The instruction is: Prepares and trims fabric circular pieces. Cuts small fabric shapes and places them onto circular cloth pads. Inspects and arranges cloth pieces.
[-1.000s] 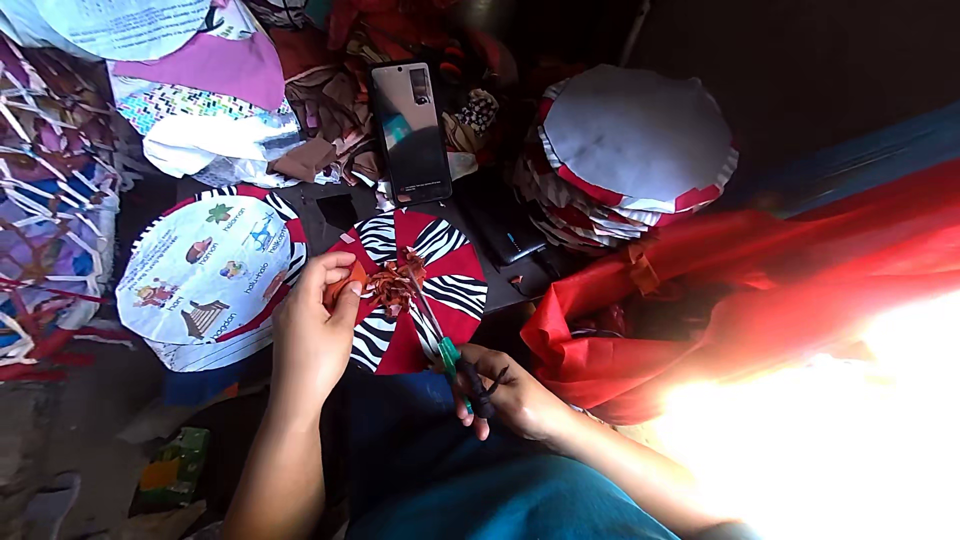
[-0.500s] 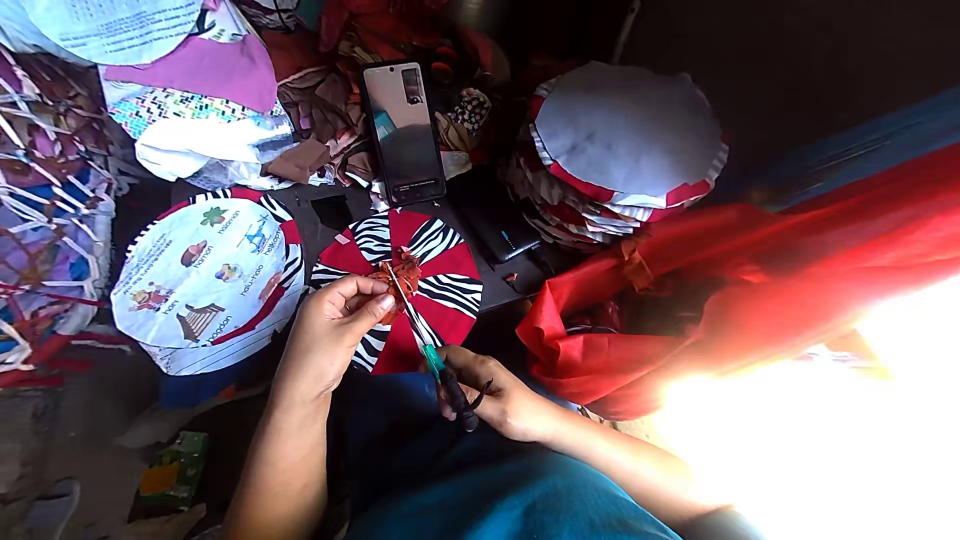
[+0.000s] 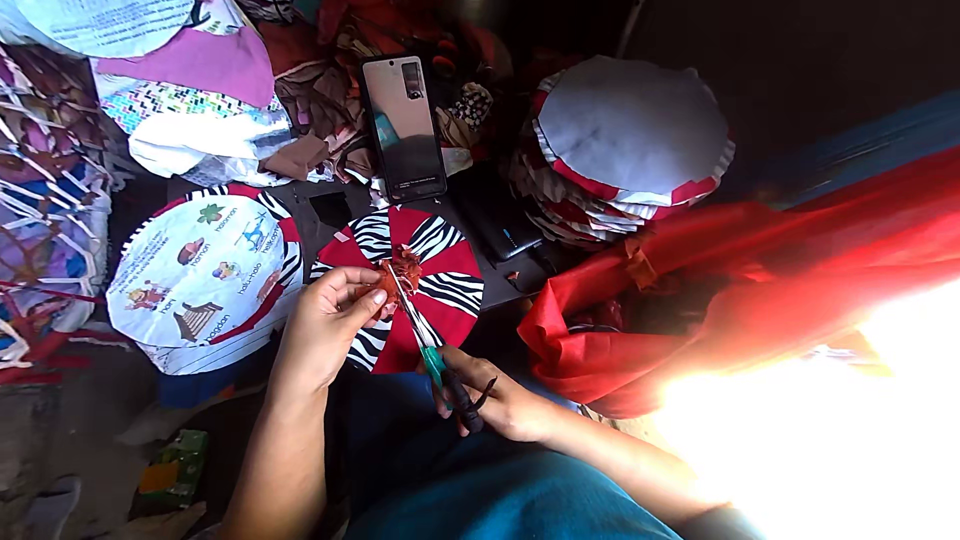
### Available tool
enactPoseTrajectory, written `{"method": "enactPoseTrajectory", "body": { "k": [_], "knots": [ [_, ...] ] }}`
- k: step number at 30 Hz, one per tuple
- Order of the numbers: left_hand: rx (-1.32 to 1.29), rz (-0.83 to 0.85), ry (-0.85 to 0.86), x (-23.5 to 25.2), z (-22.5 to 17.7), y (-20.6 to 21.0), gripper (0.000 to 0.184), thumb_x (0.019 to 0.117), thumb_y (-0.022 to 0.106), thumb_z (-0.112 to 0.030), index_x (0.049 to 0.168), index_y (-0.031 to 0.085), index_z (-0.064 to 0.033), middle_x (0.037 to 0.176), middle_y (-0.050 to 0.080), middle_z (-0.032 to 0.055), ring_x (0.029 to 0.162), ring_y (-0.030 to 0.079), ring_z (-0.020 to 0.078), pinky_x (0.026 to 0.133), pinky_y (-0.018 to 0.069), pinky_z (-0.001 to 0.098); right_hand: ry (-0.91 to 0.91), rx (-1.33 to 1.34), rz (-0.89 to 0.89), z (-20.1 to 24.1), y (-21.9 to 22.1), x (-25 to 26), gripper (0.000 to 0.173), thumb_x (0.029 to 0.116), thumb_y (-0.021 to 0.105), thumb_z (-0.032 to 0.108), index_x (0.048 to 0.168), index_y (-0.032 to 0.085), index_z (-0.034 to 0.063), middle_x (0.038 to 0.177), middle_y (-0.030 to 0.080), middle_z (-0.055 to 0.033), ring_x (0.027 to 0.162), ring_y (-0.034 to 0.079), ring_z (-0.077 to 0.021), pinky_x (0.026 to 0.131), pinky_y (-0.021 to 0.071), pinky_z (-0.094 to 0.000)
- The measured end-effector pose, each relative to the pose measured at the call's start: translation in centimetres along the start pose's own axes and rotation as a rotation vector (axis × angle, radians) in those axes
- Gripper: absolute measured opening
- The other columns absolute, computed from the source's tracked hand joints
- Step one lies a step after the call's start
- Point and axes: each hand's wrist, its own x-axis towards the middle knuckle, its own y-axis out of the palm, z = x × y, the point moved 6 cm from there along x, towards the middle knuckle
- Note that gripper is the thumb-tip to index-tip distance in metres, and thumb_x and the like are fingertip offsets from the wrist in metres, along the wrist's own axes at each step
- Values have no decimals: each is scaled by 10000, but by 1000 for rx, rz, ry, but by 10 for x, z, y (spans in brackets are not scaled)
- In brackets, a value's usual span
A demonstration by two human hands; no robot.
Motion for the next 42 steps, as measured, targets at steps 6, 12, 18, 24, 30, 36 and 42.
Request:
{"method": "enactPoseTrajectory", "body": {
  "k": [6,12,18,24,30,36,42],
  "knots": [
    [-4,11,12,1,1,-1,178,912,634,91,1011,649,-56,806,686,-42,709,673,27,695,587,197,-42,-36,-150,1,-4,3,248,1029,484,149,1144,587,-45,731,548,58,586,537,38,523,462,-132],
    [-10,-46,-43,2,3,-7,210,928,605,108,1060,584,-54,818,687,-39,699,690,37,700,605,216,50,70,-13,-5,1,1,332,1028,441,244,1225,511,-13,821,571,66,661,584,20,555,495,-151],
    [48,2,-15,-2,1,-1,147,910,646,68,977,658,-61,766,680,-51,665,650,2,622,552,156,40,15,-12,-3,2,4,339,1031,434,243,1233,510,-18,818,555,50,658,567,16,559,483,-157],
    [10,-50,-52,0,3,-6,166,951,600,81,1057,598,-46,815,688,-29,692,684,32,672,592,198,15,49,-159,-3,-4,4,201,1024,457,110,1138,571,-11,741,552,81,590,556,35,519,479,-137],
    [23,-55,-39,-1,1,-3,129,944,626,55,994,627,-64,762,676,-56,668,663,10,633,567,171,46,83,34,-3,4,2,452,1051,408,396,1273,461,7,885,565,68,696,575,27,545,476,-140],
    [35,-34,-3,-3,0,-1,152,930,630,63,1020,676,-50,820,684,-51,704,646,-6,667,554,163,-2,20,-105,-2,-1,6,241,1032,460,145,1171,559,-25,761,556,69,611,548,36,537,465,-136],
    [-15,-112,-42,-1,3,-8,173,931,626,85,1029,618,-56,807,682,-57,698,673,15,674,585,191,46,97,-58,-5,1,6,254,1021,451,164,1197,525,-4,799,581,78,638,585,28,536,491,-145]
  ]
}}
